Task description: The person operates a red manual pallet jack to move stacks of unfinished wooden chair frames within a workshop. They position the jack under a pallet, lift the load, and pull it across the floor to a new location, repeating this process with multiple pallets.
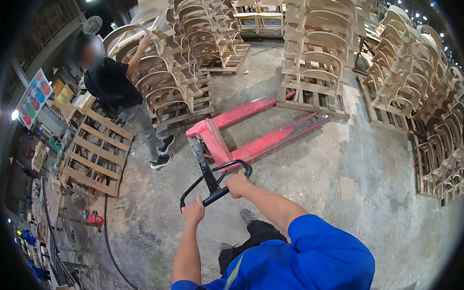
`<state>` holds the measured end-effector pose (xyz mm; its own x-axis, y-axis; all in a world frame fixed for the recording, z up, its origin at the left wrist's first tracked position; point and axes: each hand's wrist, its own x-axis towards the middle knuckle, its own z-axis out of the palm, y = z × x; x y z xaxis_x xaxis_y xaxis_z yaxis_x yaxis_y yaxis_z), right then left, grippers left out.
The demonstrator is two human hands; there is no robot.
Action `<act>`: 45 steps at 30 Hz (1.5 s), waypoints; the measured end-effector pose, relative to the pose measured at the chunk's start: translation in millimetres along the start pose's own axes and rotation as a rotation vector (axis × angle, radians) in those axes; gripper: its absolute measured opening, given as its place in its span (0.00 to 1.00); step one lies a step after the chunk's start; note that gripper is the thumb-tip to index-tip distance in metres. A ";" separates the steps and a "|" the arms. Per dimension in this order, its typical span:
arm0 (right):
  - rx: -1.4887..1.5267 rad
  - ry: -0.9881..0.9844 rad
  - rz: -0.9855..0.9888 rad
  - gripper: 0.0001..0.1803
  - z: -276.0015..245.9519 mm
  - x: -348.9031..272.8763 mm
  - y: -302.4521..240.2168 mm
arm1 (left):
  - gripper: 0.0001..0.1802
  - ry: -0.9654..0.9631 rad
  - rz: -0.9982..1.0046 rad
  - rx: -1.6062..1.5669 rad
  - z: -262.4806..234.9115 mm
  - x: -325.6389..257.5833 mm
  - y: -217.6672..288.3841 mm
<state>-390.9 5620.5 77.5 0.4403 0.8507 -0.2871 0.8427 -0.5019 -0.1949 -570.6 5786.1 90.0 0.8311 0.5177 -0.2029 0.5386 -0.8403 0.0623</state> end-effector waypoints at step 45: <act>-0.049 -0.070 -0.364 0.19 141.3 -523.2 223.2 | 0.33 0.085 -0.340 -0.163 141.2 -444.8 470.4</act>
<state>-477.0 5041.3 51.7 0.0881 0.9585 -0.2712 0.9546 -0.1590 -0.2519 -706.5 5137.9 71.5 0.6061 0.7796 -0.1577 0.7947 -0.5851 0.1615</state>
